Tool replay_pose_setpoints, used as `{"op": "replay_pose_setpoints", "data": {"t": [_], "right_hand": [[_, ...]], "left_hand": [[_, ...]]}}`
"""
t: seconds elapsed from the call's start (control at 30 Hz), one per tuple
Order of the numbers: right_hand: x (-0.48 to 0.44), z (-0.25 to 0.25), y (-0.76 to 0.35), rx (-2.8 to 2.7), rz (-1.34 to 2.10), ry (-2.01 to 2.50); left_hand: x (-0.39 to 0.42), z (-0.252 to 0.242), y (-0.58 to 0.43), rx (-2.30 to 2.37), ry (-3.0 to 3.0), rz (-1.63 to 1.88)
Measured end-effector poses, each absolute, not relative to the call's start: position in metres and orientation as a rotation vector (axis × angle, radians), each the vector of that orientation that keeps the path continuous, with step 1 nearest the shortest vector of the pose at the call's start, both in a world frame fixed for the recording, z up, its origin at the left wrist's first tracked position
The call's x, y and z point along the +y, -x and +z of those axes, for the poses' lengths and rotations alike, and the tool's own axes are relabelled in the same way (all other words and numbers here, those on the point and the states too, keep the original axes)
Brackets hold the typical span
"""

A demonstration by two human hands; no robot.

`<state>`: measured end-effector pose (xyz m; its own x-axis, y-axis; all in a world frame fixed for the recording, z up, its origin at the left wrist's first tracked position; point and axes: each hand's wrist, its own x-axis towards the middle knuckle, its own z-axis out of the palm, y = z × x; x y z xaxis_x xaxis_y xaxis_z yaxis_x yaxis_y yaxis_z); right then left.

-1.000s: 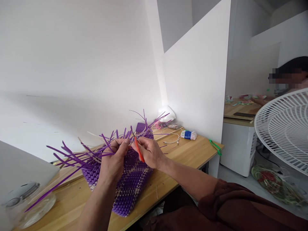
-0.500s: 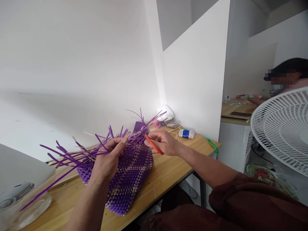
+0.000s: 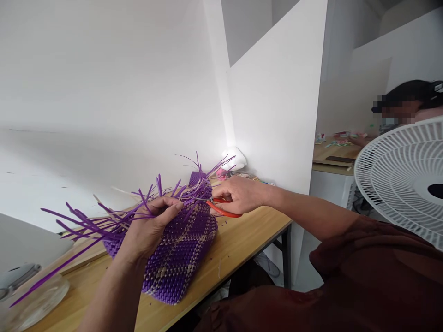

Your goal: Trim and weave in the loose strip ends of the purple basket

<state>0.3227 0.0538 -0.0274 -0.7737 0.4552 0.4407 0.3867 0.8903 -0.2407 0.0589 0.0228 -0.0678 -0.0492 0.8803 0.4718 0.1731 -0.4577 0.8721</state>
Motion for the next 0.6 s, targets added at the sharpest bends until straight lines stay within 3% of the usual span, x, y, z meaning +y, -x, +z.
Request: {"op": "replay_pose_setpoints", "data": {"t": [0.6], "right_hand": [[0.0491, -0.0189, -0.3258, -2.626, 0.242, 0.562]], "left_hand": [[0.0224, -0.0647, -0.0561, 1.168, -1.773, 1.464]]}}
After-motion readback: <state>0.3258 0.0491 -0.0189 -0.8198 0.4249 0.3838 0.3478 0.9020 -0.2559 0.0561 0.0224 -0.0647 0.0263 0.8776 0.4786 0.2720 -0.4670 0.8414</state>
